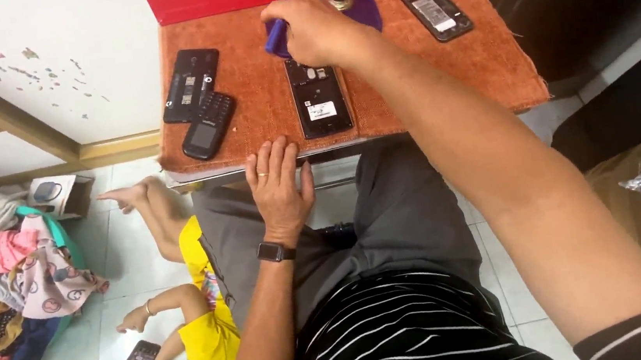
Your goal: Tightening the internal frame screws of a disassembled smartphone using a precision screwdriver
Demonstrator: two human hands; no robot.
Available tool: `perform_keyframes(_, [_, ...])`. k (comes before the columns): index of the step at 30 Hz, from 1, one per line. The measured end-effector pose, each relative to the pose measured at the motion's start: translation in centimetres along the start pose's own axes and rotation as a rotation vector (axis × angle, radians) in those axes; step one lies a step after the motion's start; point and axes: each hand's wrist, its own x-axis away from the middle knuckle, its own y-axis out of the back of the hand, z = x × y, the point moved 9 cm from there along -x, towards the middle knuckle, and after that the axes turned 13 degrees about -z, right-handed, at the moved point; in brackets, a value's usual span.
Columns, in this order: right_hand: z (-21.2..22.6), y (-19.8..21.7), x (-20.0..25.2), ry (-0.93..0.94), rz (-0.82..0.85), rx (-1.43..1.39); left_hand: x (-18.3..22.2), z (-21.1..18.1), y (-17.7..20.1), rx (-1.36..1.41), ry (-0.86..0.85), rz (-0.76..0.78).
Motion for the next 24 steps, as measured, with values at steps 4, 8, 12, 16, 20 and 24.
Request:
perform_keyframes(4, [-0.1,0.3,-0.1,0.019,-0.092,0.088,-0.5,-0.2,0.4,0.007,-0.003,-0.013])
perform_keyframes(8, [0.5,0.6,1.1,-0.129,0.101,-0.035,-0.6,-0.2,0.5,-0.005,0.002,-0.002])
perform_keyframes(12, [0.3,0.1,0.6,-0.036,0.045,0.14,-0.5,-0.2,0.5,0.001,0.0,-0.013])
perform_keyframes(16, [1.5,1.4,2.1,-0.159,0.094,-0.015,-0.8,-0.3,0.8,0.005,-0.004,-0.028])
perform_keyframes(20, [1.1,0.5,1.9,-0.183,0.153,0.005,-0.5,-0.2,0.5,0.003,0.005,-0.012])
perform_keyframes(24, [1.8,0.6,1.2,-0.018,0.033,0.074,-0.6,-0.2,0.5,-0.003,0.0,-0.011])
